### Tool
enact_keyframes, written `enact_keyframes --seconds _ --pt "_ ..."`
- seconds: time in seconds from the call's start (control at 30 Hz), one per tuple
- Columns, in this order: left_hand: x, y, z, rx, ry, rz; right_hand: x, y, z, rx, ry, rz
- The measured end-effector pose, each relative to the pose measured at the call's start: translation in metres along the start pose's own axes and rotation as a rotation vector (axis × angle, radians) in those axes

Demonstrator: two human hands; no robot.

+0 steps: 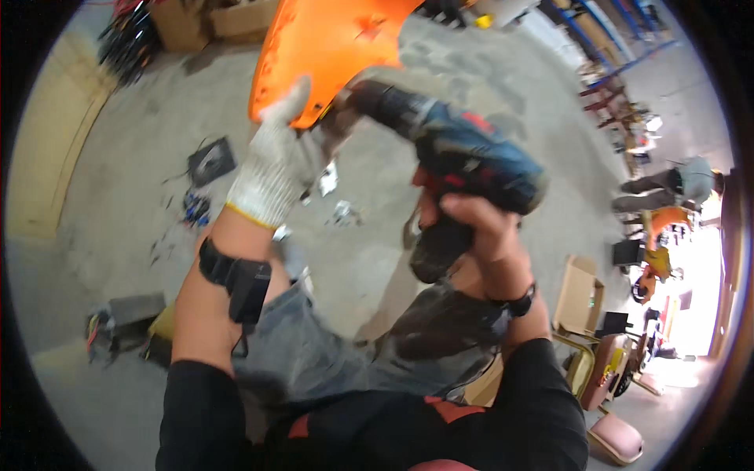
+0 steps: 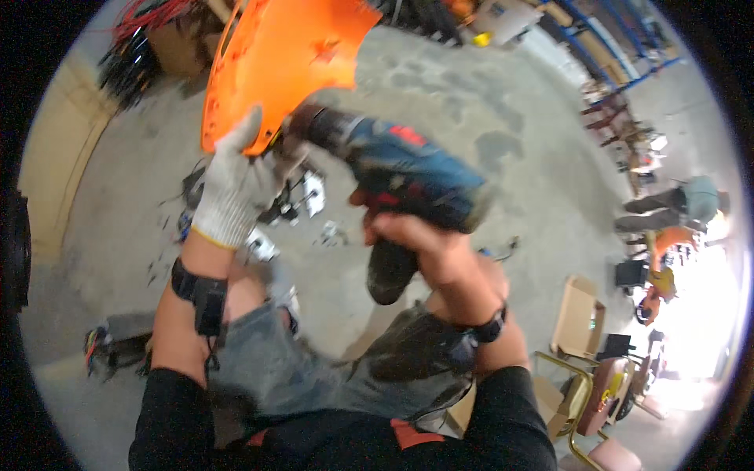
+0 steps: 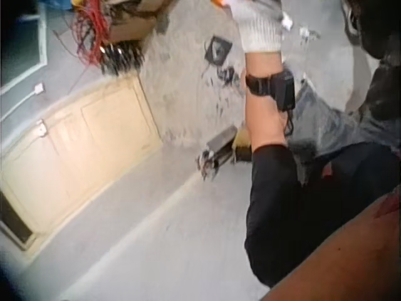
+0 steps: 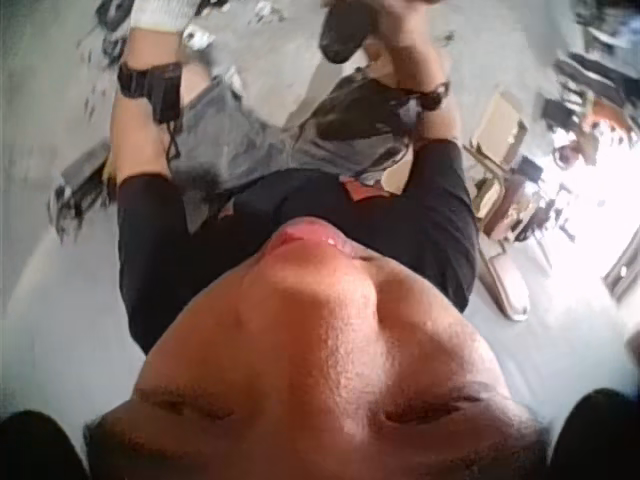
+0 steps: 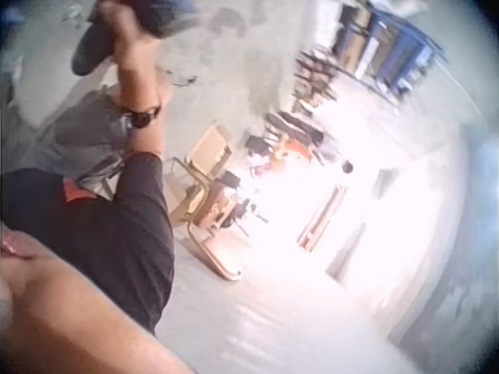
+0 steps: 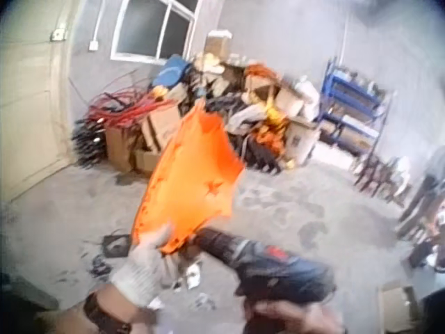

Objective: Drilling holes into an orange plastic motorcycle component.

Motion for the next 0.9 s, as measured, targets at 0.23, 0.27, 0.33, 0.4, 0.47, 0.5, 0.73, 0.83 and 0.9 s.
enact_keyframes --seconds 0.23,0.27,0.33,0.4,0.47,0.5,0.73,0.83,0.9 --pt "0.007 0.013 0.015 -0.087 0.124 0.303 -0.006 0.000 0.007 0.018 -0.140 0.095" --pt "0.012 0.013 0.012 -0.045 0.186 0.299 -0.011 0.000 0.005 -0.017 -0.096 0.055" --pt "0.011 0.008 0.010 0.124 0.123 0.112 -0.014 0.002 0.005 -0.066 -0.037 0.013" --pt "0.020 0.009 0.009 0.007 0.246 0.225 -0.010 0.005 0.008 -0.059 -0.043 0.001" --pt "0.011 0.011 0.009 -0.173 0.283 0.479 -0.004 0.012 0.013 -0.056 -0.039 -0.028" --pt "0.007 0.017 0.009 -0.306 0.253 0.680 -0.003 0.014 0.018 -0.069 -0.043 -0.032" --pt "0.014 0.007 0.010 -0.137 0.229 0.729 -0.007 0.018 0.027 -0.102 0.033 0.091" --pt "0.026 0.010 0.013 -0.172 0.231 0.609 -0.009 0.016 0.025 -0.096 0.039 0.110" --pt "0.030 0.011 0.015 -0.173 0.254 0.602 -0.006 0.018 0.025 -0.109 0.035 0.043"
Point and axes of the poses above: each hand's wrist, its own z-axis towards the middle knuckle, its own x-axis out of the back of the hand, y = z × x, the point moved 6 cm from there along z, towards the middle knuckle, and after that the axes turned 1 degree about y, right-handed, at the moved point
